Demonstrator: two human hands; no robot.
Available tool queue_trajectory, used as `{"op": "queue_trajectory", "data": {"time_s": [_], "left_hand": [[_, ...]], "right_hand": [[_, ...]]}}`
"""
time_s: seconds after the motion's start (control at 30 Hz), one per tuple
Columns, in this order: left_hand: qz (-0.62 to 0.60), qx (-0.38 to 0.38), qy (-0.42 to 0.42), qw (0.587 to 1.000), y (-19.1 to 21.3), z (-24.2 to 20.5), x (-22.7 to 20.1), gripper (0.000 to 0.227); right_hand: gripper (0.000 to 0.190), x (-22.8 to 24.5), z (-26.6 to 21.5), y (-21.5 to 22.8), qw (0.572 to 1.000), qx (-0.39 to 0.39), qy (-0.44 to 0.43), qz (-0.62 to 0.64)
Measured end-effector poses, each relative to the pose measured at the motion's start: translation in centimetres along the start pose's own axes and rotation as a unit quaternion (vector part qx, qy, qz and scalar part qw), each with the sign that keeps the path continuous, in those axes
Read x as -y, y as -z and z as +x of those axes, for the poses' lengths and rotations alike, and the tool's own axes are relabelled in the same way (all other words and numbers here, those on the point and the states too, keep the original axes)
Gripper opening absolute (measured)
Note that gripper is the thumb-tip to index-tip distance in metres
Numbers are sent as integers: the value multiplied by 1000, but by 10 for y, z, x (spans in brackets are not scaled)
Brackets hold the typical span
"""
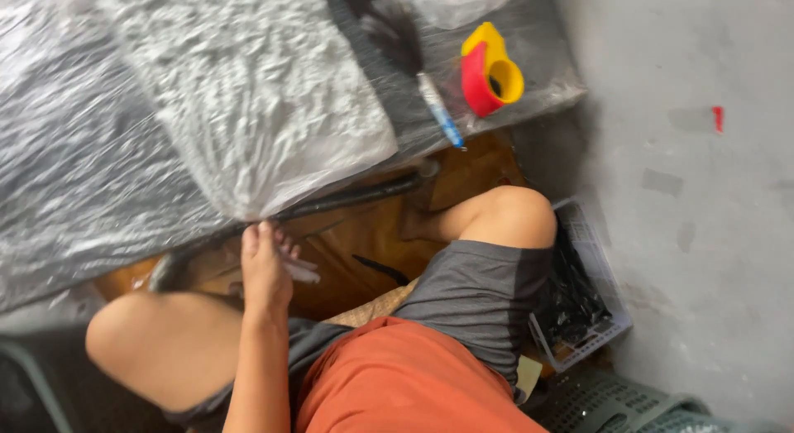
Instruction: The person places a white textured item into a clear plastic bag, removes air using a handheld vacuum pump, and seals the bag. They then secure the opening with tape and press the package to remove remaining air.
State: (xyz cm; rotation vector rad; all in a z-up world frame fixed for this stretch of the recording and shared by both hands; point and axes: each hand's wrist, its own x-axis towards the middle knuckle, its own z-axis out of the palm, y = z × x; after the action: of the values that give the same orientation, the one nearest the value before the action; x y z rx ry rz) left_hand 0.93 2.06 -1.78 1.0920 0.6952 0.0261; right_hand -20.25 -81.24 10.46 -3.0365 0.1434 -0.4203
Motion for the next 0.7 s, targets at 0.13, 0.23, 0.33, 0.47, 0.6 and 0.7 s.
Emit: {"op": "queue_trajectory", "data": {"time_s": [0.13,0.23,0.33,0.47,0.6,0.7], "left_hand": [[-2,-22,39,999,6,2,12,17],[29,-25,30,999,5,-3,10,22],[46,11,-2,999,11,-9,8,26],[48,35,-57,997,13,-13,8,23],[50,27,-84,995,19,-4,23,25],[43,21,-77,996,23,-3,29,28]], "right_hand": [[8,167,64,0,984,37,12,174],[7,274,107,8,955,68,-9,287],[14,409,139,-8,923,108,8,369],[17,557,164,-79,832,248,51,493],[14,660,166,-140,760,331,71,554],[15,701,159,-167,741,381,78,548]]}}
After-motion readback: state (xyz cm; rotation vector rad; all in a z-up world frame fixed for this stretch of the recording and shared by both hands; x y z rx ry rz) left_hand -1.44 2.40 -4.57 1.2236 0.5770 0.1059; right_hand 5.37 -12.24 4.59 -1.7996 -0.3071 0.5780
